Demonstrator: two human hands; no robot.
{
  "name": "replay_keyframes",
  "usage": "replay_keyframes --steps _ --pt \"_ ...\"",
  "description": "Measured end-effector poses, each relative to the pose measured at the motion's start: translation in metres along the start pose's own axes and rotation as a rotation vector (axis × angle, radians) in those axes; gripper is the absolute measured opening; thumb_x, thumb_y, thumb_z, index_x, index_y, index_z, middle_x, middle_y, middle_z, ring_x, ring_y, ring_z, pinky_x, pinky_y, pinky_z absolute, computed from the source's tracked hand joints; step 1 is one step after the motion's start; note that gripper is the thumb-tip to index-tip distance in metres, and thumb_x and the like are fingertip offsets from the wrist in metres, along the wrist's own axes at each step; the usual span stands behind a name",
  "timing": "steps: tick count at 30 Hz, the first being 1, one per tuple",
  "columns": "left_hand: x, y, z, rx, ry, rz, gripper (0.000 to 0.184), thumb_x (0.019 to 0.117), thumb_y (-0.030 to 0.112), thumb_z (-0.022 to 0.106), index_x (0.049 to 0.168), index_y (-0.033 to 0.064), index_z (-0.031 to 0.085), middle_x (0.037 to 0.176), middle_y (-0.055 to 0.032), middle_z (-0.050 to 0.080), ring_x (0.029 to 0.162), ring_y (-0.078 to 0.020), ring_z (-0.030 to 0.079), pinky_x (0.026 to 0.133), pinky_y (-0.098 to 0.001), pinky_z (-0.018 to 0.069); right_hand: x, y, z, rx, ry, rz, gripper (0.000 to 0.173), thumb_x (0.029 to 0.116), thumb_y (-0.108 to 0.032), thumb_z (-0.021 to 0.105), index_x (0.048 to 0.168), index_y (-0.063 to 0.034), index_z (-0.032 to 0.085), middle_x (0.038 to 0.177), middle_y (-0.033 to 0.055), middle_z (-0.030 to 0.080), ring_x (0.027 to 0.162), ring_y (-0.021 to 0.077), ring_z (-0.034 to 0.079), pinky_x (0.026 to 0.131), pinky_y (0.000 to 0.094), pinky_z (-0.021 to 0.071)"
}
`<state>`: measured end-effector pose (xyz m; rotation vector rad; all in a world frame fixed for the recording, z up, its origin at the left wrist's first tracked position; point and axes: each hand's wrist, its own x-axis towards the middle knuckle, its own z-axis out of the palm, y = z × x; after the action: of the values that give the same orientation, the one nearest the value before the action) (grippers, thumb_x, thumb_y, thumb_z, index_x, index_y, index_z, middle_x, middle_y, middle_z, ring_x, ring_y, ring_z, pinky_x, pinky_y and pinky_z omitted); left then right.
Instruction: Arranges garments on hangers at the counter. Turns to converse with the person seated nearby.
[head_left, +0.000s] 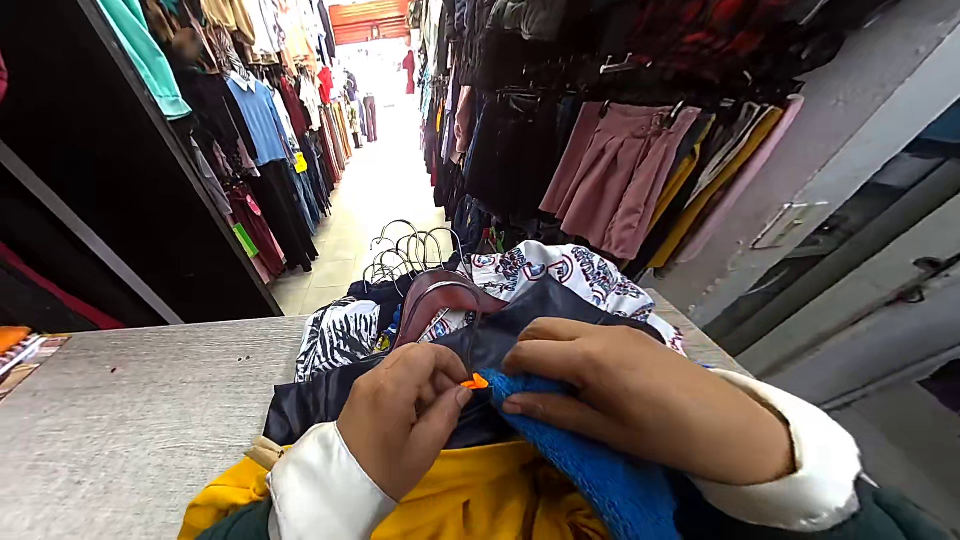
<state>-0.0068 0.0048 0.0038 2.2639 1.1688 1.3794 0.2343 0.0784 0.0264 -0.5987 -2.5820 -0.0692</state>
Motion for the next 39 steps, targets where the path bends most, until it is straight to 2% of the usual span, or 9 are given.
replay_keyframes --steps 5,10,15,17,19,22,27,33,39 --pt "0.001 -0.002 -0.004 -0.167 -0.12 -0.137 0.016 0.0977 0.012 0.061 0.099 0.001 0.072 0.081 0.002 0.062 0.064 0.0071 0.05 0.059 -0.0087 0.0437 0.001 0.0 0.002 0.008 -0.008 -0.017 0.029 0.095 -0.055 0.059 0.094 -0.0304 0.073 0.087 -0.0146 0.062 0.078 -0.002 0.062 0.055 0.0217 0.0497" --pt "0.0 -0.005 -0.003 -0.261 -0.137 -0.167 0.018 0.0972 0.01 0.062 0.104 0.0016 0.075 0.089 0.0021 0.067 0.075 0.0056 0.059 0.07 -0.0111 0.0512 0.001 0.006 -0.003 0.104 -0.017 -0.026 0.024 0.0939 -0.052 0.063 0.099 -0.0307 0.074 0.092 -0.0163 0.065 0.084 -0.0039 0.063 0.061 0.0196 0.0539" --pt "0.001 -0.005 -0.004 -0.259 -0.152 -0.162 0.019 0.0979 0.011 0.061 0.107 0.0043 0.076 0.088 0.0028 0.067 0.074 0.0054 0.058 0.068 -0.0109 0.0503 0.001 -0.002 -0.024 0.115 0.211 0.023 0.026 0.0922 -0.042 0.067 0.105 -0.0214 0.075 0.098 -0.0114 0.067 0.09 -0.0037 0.062 0.072 0.0152 0.0535" --pt "0.0 -0.005 -0.003 -0.277 -0.152 -0.162 0.018 0.0973 0.01 0.061 0.105 0.0015 0.076 0.088 0.0022 0.066 0.075 0.0057 0.058 0.069 -0.0108 0.0503 0.004 -0.013 -0.013 0.109 0.238 0.048 0.027 0.0905 -0.045 0.069 0.105 -0.0228 0.074 0.098 -0.0111 0.066 0.089 -0.0017 0.063 0.07 0.0175 0.0542" --pt "0.0 -0.005 -0.003 -0.266 -0.147 -0.16 0.018 0.0971 0.009 0.061 0.103 -0.0002 0.075 0.089 0.0009 0.066 0.077 0.005 0.059 0.071 -0.0114 0.0515 0.007 -0.015 0.0 0.06 0.199 0.072 0.027 0.0914 -0.048 0.066 0.103 -0.0247 0.073 0.095 -0.0109 0.064 0.082 0.0002 0.063 0.062 0.0212 0.0549" --pt "0.002 -0.006 -0.004 -0.21 -0.139 -0.17 0.017 0.0977 0.011 0.061 0.104 0.0039 0.075 0.088 0.0026 0.065 0.071 0.0053 0.057 0.065 -0.0109 0.0497 0.002 0.004 -0.011 -0.048 0.168 0.16 0.026 0.0922 -0.043 0.063 0.099 -0.0191 0.073 0.089 -0.0044 0.064 0.075 0.0105 0.065 0.057 0.0335 0.0551" --pt "0.003 -0.007 -0.003 -0.157 -0.091 -0.177 0.011 0.0955 0.011 0.062 0.097 0.0048 0.071 0.076 0.0054 0.057 0.056 0.0076 0.041 0.052 -0.008 0.0372 -0.011 0.018 -0.01 0.088 -0.077 0.121 0.032 0.0891 -0.059 0.065 0.107 -0.0352 0.076 0.098 -0.016 0.066 0.088 -0.0015 0.064 0.067 0.0245 0.0572" --pt "0.01 0.003 -0.014 -0.411 -0.273 -0.447 0.013 0.0961 0.007 0.058 0.099 0.0039 0.07 0.086 0.0086 0.063 0.068 0.0096 0.052 0.063 -0.009 0.0449 -0.005 0.01 -0.001 0.014 -0.133 0.056 0.024 0.0906 -0.055 0.063 0.096 -0.0354 0.076 0.087 -0.0151 0.061 0.074 -0.0011 0.061 0.052 0.024 0.0509" --pt "0.009 -0.005 -0.016 -0.497 -0.381 -0.445 0.02 0.0989 0.01 0.051 0.096 0.0063 0.07 0.071 0.0146 0.055 0.055 0.0109 0.039 0.05 -0.0085 0.0328 -0.004 0.008 0.004 -0.003 -0.113 0.022 0.027 0.0937 -0.058 0.059 0.096 -0.0352 0.074 0.087 -0.0147 0.06 0.075 -0.0009 0.061 0.053 0.0244 0.0495"
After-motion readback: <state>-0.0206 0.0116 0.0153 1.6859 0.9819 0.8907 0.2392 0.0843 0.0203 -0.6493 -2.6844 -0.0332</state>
